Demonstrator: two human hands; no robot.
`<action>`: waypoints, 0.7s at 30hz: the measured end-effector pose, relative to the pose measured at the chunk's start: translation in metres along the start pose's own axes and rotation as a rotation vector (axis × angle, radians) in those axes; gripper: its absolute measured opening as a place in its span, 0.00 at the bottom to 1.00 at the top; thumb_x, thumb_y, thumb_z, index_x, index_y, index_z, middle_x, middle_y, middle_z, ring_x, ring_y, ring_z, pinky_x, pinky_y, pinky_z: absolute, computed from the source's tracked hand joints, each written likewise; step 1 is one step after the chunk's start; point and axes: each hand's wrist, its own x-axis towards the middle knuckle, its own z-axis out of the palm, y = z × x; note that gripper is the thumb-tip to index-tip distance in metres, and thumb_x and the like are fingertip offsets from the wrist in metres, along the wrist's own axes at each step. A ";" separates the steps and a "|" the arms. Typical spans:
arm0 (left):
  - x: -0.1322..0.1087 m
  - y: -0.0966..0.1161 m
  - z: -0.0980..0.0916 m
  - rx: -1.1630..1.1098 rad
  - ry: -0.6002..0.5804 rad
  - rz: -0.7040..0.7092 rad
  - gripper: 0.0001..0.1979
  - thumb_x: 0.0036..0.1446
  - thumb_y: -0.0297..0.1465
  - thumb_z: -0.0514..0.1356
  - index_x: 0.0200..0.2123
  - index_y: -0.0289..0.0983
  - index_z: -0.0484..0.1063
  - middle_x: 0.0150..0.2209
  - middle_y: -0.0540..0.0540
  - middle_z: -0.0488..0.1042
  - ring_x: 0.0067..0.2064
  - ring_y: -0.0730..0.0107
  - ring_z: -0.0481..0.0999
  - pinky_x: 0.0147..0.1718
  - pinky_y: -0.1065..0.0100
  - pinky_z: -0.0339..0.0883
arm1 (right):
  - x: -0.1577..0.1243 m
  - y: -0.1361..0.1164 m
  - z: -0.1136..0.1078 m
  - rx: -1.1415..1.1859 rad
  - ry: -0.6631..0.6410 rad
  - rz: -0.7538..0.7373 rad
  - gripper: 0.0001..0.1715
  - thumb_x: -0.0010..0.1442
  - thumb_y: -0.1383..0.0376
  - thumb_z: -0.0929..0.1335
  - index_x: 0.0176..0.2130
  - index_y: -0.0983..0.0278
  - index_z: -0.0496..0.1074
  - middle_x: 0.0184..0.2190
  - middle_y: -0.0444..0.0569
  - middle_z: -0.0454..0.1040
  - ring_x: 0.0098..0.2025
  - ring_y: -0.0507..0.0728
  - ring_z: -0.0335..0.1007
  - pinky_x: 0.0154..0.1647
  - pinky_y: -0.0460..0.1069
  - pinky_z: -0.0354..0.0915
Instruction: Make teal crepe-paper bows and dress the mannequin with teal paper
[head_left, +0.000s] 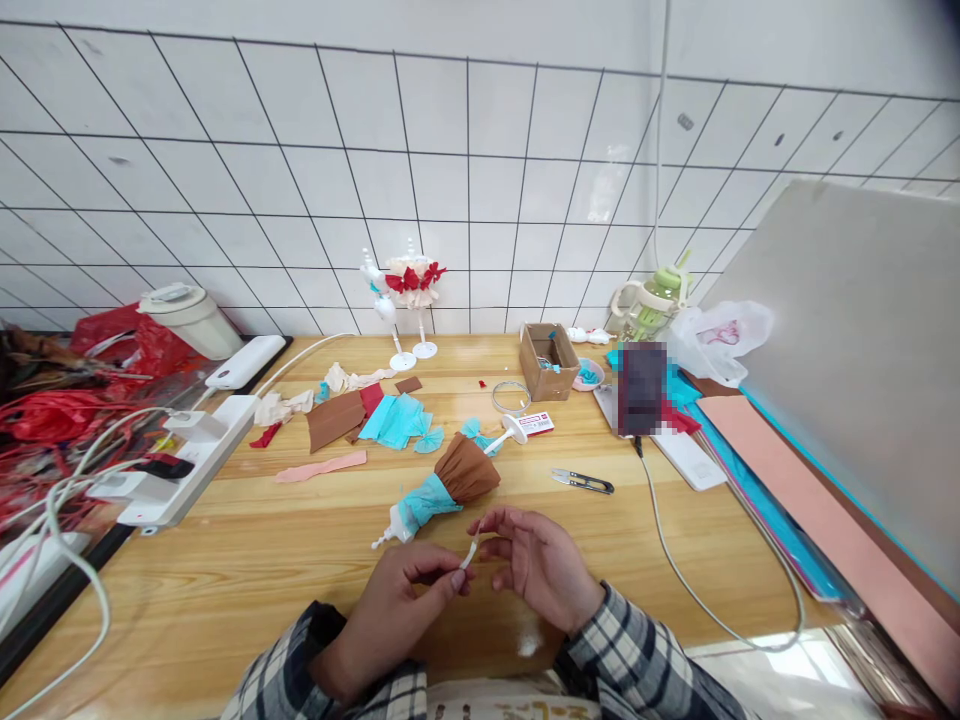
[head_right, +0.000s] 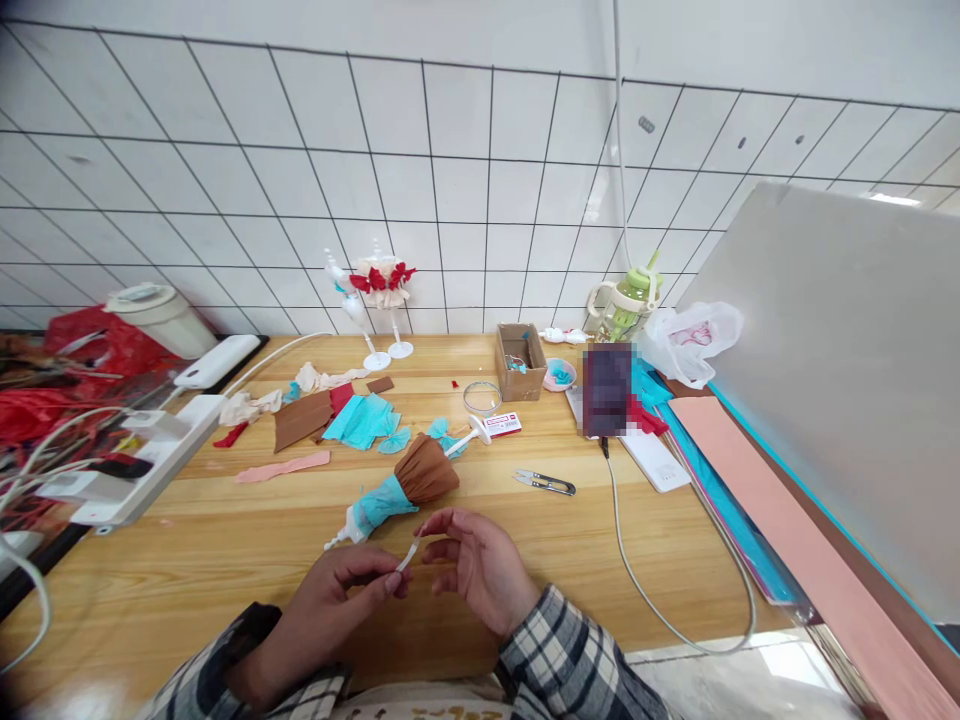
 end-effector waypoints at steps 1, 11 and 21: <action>0.000 -0.001 0.000 -0.005 -0.003 0.000 0.11 0.55 0.35 0.59 0.27 0.38 0.79 0.27 0.49 0.80 0.31 0.68 0.78 0.32 0.73 0.68 | 0.000 0.001 -0.001 -0.011 -0.008 -0.012 0.13 0.56 0.58 0.68 0.38 0.65 0.69 0.43 0.51 0.73 0.38 0.53 0.71 0.28 0.44 0.66; 0.001 0.001 0.002 0.027 -0.034 0.032 0.11 0.55 0.35 0.59 0.27 0.39 0.79 0.26 0.50 0.80 0.30 0.69 0.77 0.32 0.74 0.67 | 0.002 0.001 -0.001 -0.074 -0.018 -0.093 0.35 0.54 0.63 0.72 0.56 0.58 0.55 0.45 0.52 0.75 0.43 0.55 0.73 0.42 0.54 0.68; 0.003 -0.002 0.003 0.099 -0.022 0.026 0.13 0.56 0.38 0.57 0.27 0.40 0.79 0.27 0.49 0.80 0.31 0.69 0.77 0.33 0.73 0.69 | 0.007 -0.001 0.000 -0.594 0.131 -0.261 0.54 0.48 0.65 0.75 0.64 0.58 0.45 0.27 0.41 0.74 0.28 0.53 0.71 0.30 0.49 0.66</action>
